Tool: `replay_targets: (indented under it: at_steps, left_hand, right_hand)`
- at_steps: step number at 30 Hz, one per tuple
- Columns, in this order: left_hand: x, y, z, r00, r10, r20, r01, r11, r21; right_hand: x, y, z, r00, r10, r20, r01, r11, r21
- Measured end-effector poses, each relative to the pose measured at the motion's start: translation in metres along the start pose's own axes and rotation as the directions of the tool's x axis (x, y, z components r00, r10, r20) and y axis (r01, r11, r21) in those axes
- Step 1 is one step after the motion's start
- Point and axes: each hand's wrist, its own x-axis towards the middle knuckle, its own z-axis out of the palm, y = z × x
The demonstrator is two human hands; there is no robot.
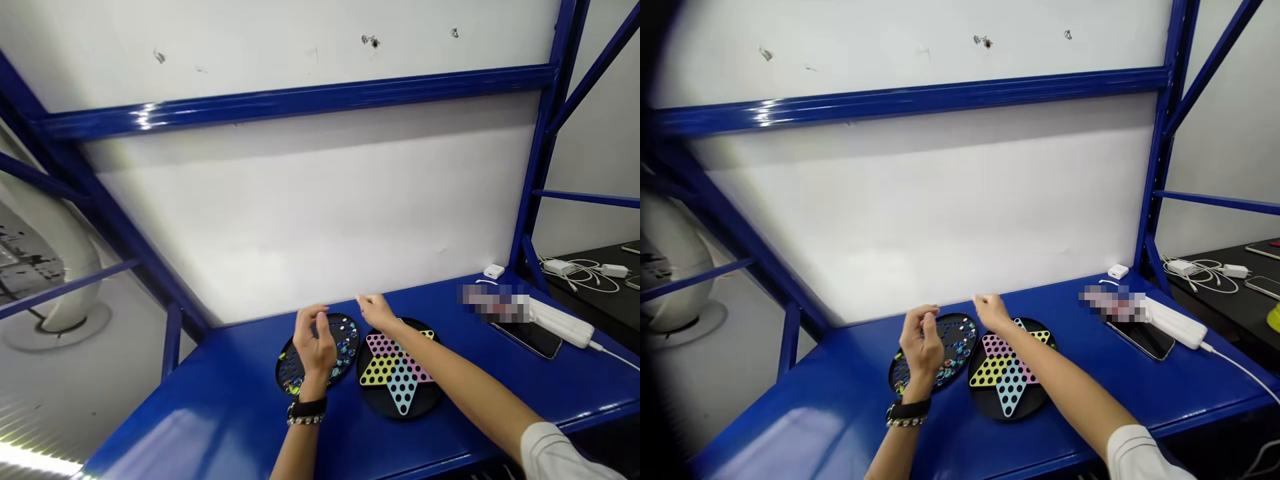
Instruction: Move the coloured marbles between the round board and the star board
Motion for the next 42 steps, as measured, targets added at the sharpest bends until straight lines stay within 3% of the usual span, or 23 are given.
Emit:
replay_targets:
  at_steps: [2,5,9,12,14,17,20,22,24,26,27,29,32,37,42]
  left_hand:
    - [0.0,-0.015,-0.01,0.991,-0.056,-0.12,0.06,0.998,0.034]
    - [-0.006,-0.02,-0.015,0.992,-0.023,-0.126,0.03,0.998,0.059]
    - [-0.012,-0.012,-0.011,0.997,0.061,-0.045,-0.057,0.995,0.077]
    - [-0.013,-0.01,-0.01,0.998,0.065,-0.013,-0.064,0.996,0.069]
    - [-0.013,-0.011,-0.01,0.998,0.061,0.002,-0.062,0.997,0.055]
    - [-0.015,-0.006,-0.008,0.998,0.047,0.046,-0.051,0.996,0.07]
    - [-0.022,0.014,0.001,0.975,-0.007,0.222,-0.015,0.995,0.097]
    - [-0.032,0.037,0.012,0.886,-0.006,0.463,-0.039,0.995,0.087]
    - [-0.046,0.064,0.026,0.715,0.053,0.697,-0.129,0.99,0.058]
    - [-0.061,0.089,0.044,0.565,0.116,0.817,-0.253,0.967,0.037]
    - [-0.069,0.1,0.053,0.516,0.14,0.845,-0.317,0.948,0.037]
    - [-0.083,0.117,0.071,0.468,0.154,0.87,-0.436,0.897,0.076]
    - [-0.099,0.131,0.091,0.486,0.117,0.866,-0.552,0.809,0.2]
    - [-0.114,0.138,0.1,0.579,0.043,0.815,-0.55,0.758,0.35]
    - [-0.117,0.135,0.101,0.582,0.018,0.813,-0.54,0.756,0.37]
  right_hand:
    - [0.007,0.001,0.029,0.991,-0.118,0.06,0.13,0.947,-0.294]
    - [0.008,0.005,0.058,0.957,-0.139,0.256,0.273,0.736,-0.62]
    - [-0.002,0.01,0.066,0.865,-0.169,0.472,0.496,0.436,-0.751]
    - [-0.011,0.007,0.061,0.838,-0.163,0.52,0.543,0.335,-0.77]
    - [-0.015,0.001,0.052,0.831,-0.16,0.533,0.552,0.357,-0.753]
    - [-0.018,-0.011,0.026,0.843,-0.2,0.499,0.529,0.474,-0.704]
    - [-0.018,-0.019,-0.02,0.89,-0.286,0.355,0.452,0.65,-0.61]
    - [-0.017,-0.016,-0.057,0.919,-0.33,0.214,0.394,0.773,-0.497]
    - [-0.017,-0.008,-0.094,0.936,-0.345,0.071,0.345,0.858,-0.38]
    - [-0.02,0.006,-0.126,0.943,-0.331,-0.033,0.304,0.9,-0.313]
    - [-0.021,0.013,-0.139,0.947,-0.311,-0.08,0.278,0.919,-0.281]
    - [-0.025,0.026,-0.16,0.953,-0.248,-0.176,0.205,0.951,-0.231]
    - [-0.029,0.037,-0.174,0.953,-0.19,-0.237,0.144,0.97,-0.198]
    - [-0.034,0.034,-0.17,0.953,-0.212,-0.219,0.146,0.948,-0.284]
    - [-0.036,0.033,-0.166,0.958,-0.207,-0.198,0.133,0.933,-0.333]
